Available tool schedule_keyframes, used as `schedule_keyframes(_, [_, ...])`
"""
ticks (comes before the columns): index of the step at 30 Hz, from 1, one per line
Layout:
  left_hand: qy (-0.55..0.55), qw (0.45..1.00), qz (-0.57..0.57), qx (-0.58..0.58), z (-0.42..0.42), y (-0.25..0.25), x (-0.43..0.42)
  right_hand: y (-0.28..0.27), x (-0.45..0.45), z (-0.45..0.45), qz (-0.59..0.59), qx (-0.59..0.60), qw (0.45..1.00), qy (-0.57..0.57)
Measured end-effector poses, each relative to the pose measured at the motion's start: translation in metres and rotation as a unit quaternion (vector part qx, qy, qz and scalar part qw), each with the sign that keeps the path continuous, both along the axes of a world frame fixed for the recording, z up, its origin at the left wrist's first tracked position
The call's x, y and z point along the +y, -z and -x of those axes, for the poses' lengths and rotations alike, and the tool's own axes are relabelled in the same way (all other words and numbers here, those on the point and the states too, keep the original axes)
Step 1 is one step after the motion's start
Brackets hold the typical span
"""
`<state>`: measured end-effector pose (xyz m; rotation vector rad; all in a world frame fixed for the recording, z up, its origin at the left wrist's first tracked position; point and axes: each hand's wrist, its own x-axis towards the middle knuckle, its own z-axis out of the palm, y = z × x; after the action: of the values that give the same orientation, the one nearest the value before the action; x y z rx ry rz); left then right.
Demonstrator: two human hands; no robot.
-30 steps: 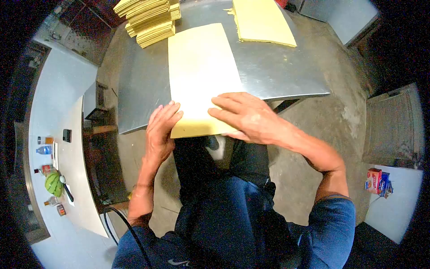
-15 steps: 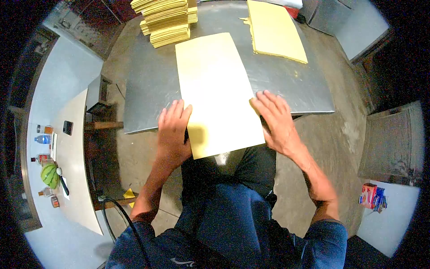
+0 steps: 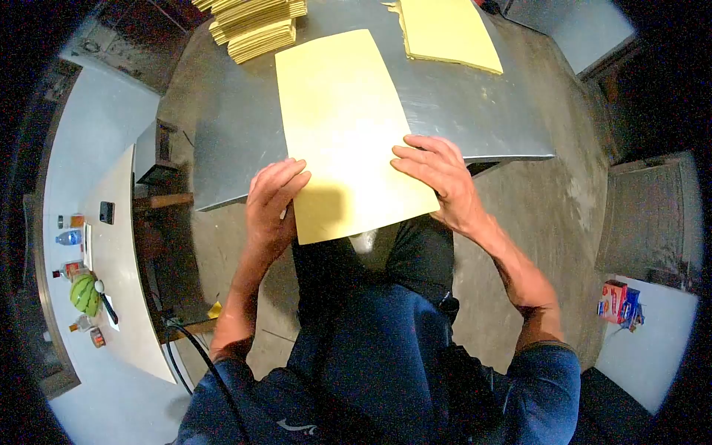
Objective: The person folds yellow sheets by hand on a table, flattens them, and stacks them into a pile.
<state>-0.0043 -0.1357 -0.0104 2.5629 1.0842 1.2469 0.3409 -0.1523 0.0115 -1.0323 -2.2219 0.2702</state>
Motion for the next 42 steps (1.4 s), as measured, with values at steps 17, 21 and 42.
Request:
schedule_keyframes(17, [-0.151, 0.936, 0.234, -0.216, -0.033, -0.021, 0.019, -0.01, 0.06, 0.028, 0.17, 0.188, 0.955, 0.153])
schedule_keyframes(21, [-0.199, 0.968, 0.129, -0.08, -0.032, -0.015, 0.03, -0.018, 0.07, 0.037, 0.14, 0.1, 0.968, 0.181])
schedule_keyframes(42, [-0.271, 0.958, 0.088, 0.018, -0.044, -0.012, 0.055, -0.016, 0.09, 0.047, 0.113, 0.065, 0.969, 0.212])
